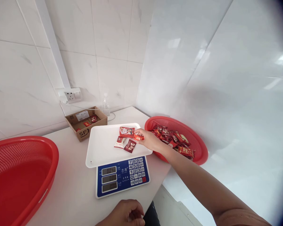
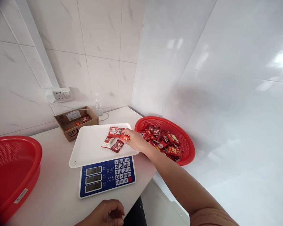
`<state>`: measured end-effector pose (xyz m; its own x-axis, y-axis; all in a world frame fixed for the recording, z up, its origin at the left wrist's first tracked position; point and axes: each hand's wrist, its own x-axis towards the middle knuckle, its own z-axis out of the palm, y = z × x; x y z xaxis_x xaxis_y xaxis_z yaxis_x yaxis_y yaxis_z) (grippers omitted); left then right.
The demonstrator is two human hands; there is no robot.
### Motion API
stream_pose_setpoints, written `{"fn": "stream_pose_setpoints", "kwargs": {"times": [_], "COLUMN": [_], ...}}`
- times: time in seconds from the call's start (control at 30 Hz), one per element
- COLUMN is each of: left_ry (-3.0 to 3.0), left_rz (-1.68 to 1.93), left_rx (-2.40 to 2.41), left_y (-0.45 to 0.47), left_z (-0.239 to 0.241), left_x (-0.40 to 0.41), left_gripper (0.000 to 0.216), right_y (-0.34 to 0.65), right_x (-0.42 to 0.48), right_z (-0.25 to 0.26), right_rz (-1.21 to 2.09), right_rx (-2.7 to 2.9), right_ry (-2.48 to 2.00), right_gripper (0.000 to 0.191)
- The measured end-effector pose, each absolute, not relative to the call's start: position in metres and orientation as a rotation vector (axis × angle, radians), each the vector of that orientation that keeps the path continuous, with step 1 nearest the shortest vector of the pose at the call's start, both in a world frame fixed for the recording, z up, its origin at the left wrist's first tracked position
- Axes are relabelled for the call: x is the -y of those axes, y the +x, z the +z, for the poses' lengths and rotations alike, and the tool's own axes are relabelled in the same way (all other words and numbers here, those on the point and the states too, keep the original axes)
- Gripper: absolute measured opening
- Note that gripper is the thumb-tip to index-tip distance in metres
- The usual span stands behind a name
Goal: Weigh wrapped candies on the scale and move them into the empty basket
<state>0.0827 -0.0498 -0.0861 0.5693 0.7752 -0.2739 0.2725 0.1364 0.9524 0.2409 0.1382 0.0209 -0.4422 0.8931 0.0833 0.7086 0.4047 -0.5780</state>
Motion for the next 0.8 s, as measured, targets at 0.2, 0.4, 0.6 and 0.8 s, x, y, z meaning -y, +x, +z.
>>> {"fn": "stream_pose_setpoints", "kwargs": {"times": [0.2,0.4,0.6,0.8], "left_ry": [1.467,1.434,1.454,1.452], "left_rz": [0.476,0.459,0.457,0.441], "left_rx": [-0.933,-0.952,-0.960,-1.001], "left_y": [0.083,0.082,0.082,0.081], "left_z": [-0.087,-0.088,-0.087,-0.083], "left_x": [0.049,0.050,0.050,0.053], "left_gripper": [0.032,0.030,0.030,0.030], "right_y": [0.243,0.242,0.239,0.235], "right_x": [-0.139,-0.135,-0.124,-0.124], "right_z": [0.016,0.022,0.024,0.016], "right_rz": [0.564,0.277,0.394,0.392], "right_rx": [2.346,2.454,2.693,2.780], "right_ry": [-1.402,-1.453,-1.029,-0.902], "right_gripper": [0.029,0.028,0.043,0.049]}}
